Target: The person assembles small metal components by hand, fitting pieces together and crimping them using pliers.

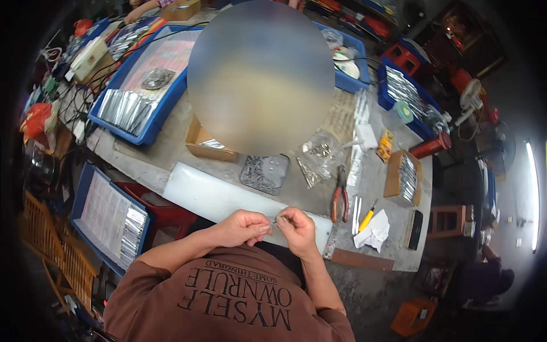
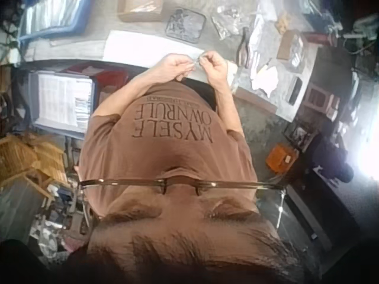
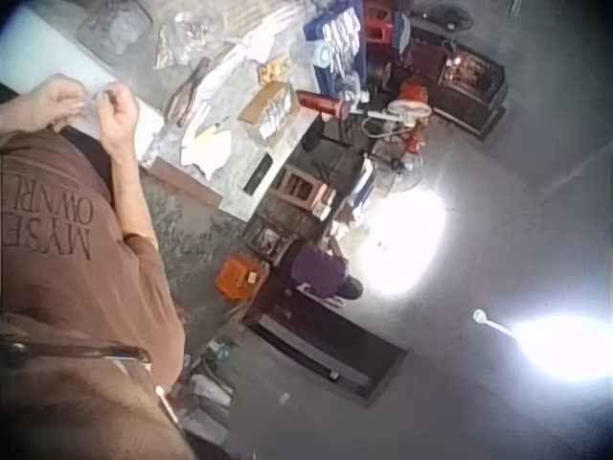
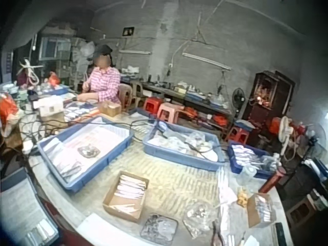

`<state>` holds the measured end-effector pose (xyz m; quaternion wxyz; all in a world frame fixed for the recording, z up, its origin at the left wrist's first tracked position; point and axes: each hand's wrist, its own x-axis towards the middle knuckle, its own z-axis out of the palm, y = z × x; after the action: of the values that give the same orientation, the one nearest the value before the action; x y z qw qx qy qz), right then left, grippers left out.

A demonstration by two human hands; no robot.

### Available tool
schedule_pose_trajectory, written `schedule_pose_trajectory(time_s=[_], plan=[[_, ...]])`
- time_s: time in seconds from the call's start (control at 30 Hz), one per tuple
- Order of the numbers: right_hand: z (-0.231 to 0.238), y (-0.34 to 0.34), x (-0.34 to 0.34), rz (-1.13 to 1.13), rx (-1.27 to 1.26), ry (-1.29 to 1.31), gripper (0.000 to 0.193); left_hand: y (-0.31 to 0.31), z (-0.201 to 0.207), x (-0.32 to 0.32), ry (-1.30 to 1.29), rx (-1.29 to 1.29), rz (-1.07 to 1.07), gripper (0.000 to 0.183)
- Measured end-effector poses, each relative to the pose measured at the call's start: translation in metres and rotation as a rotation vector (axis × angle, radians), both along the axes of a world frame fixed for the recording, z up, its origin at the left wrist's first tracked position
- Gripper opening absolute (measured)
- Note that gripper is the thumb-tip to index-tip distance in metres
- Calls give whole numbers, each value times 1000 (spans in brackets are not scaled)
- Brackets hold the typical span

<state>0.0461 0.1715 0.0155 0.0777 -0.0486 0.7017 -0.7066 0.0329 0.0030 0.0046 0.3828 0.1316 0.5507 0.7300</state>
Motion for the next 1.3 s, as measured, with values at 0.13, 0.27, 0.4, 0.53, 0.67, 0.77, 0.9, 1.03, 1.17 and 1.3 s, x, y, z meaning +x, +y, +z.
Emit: schedule_pose_trajectory(time_s=[0.13,0.27,0.4,0.53,0.67,0.77,0.9,1.03,1.17,1.3], plan=[[-9,-7,4,-53,-83,3,11,0,6,8,104,-102,87,21],[-13,-16,1,-48,-387,-182,23,-8,2,8,88,-94,120,19],[-18,-14,-10,111,-709,-338,39,-34,1,9,40,-79,208,18],[-20,-16,-15,180,-776,-445,37,-74,2,14,40,-102,363,19],[-23,-17,-9,6,-521,-369,22,-125,4,26,-15,-78,629,17],[-26,-12,-9,-91,-300,-268,15,-172,-2,41,-24,-176,852,17],[-35,0,-12,-127,-146,-138,12,-238,-13,76,-45,-517,1049,17],[-45,2,-15,-130,-250,-80,12,-288,-30,120,-88,-745,1167,17],[-42,0,-14,-112,-295,-82,14,-336,-61,160,-20,-1144,1146,8],[-44,-2,-13,-109,-268,-69,15,-349,-64,176,-146,-1193,1097,14]])
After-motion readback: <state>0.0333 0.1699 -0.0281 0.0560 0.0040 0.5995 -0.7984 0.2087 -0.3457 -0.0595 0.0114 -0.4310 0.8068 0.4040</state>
